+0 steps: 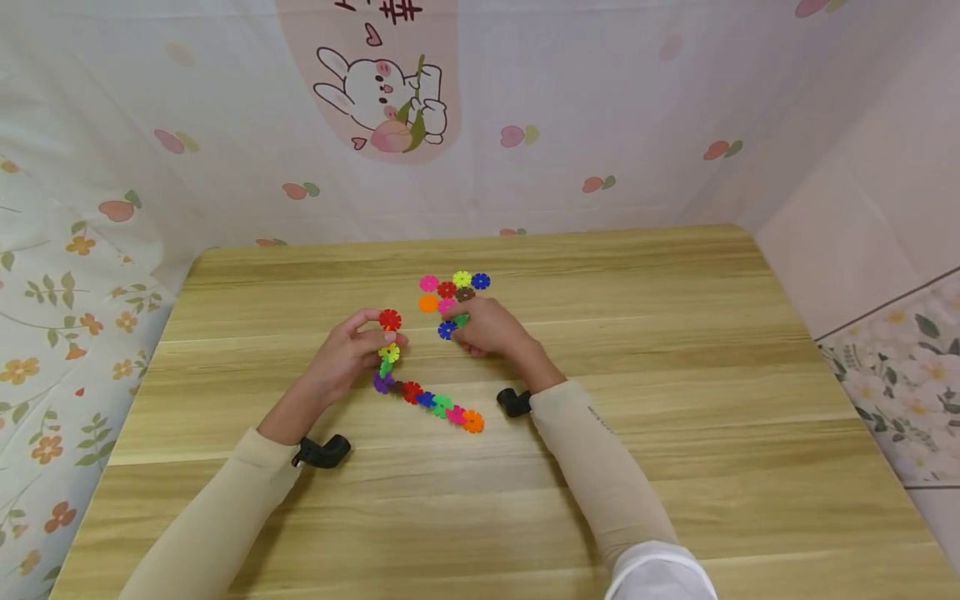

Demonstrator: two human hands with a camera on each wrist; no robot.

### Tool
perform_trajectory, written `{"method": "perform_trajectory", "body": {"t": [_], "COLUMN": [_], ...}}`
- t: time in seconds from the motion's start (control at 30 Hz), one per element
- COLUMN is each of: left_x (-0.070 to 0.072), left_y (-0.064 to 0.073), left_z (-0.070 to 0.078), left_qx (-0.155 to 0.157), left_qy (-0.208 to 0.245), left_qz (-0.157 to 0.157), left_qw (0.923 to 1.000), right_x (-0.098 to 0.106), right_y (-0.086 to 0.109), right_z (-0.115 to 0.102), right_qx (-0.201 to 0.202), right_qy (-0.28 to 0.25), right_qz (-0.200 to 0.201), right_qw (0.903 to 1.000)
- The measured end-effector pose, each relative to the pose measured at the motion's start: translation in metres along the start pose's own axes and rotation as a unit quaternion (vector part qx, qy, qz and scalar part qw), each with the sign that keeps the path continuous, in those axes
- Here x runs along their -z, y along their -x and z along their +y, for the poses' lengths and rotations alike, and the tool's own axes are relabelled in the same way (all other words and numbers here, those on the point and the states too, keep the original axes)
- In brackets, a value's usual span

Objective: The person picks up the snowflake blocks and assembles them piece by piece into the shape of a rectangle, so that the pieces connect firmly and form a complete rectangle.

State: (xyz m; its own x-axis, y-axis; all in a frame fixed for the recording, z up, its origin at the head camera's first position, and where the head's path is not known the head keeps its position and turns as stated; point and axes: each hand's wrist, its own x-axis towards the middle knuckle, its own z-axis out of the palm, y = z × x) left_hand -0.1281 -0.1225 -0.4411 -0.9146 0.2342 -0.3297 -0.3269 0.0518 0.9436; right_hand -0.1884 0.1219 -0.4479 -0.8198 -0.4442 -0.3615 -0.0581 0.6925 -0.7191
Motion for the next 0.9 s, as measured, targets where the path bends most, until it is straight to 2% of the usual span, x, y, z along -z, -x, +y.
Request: {"method": "perform_trajectory", "body": {"t": [0.1,0.23,0.5,0.9], "left_x": [0.001,0.001,-0.001,-0.01], "left_y": [0.001,0.001,0.001,0.002], "left_z": [0.0,-0.002,-0.005,-0.004], "left_qx": [-0.002,-0.006,-0.018,-0.05], "left_qy": [0.006,0.021,0.04,0.053], "left_qz": [0.002,0.007,0.014,0.043], "left_qw": [1.0,0.9997,0.999,0.9964], "right_x": [-0.002,-0.001,0.009,0.022], "right_y": [-0.001,-0.001,0.007,0.012], "right_z": [0.0,-0.001,-0.001,0.002], "right_qx": [0.0,-0.003,-0.026,0.023], "right_qy": [0.027,0.032,-0.001,-0.032], "right_qz": [0.004,0.008,0.018,0.037], "right_qw": [0.9996,0.9994,0.9995,0.9985]}}
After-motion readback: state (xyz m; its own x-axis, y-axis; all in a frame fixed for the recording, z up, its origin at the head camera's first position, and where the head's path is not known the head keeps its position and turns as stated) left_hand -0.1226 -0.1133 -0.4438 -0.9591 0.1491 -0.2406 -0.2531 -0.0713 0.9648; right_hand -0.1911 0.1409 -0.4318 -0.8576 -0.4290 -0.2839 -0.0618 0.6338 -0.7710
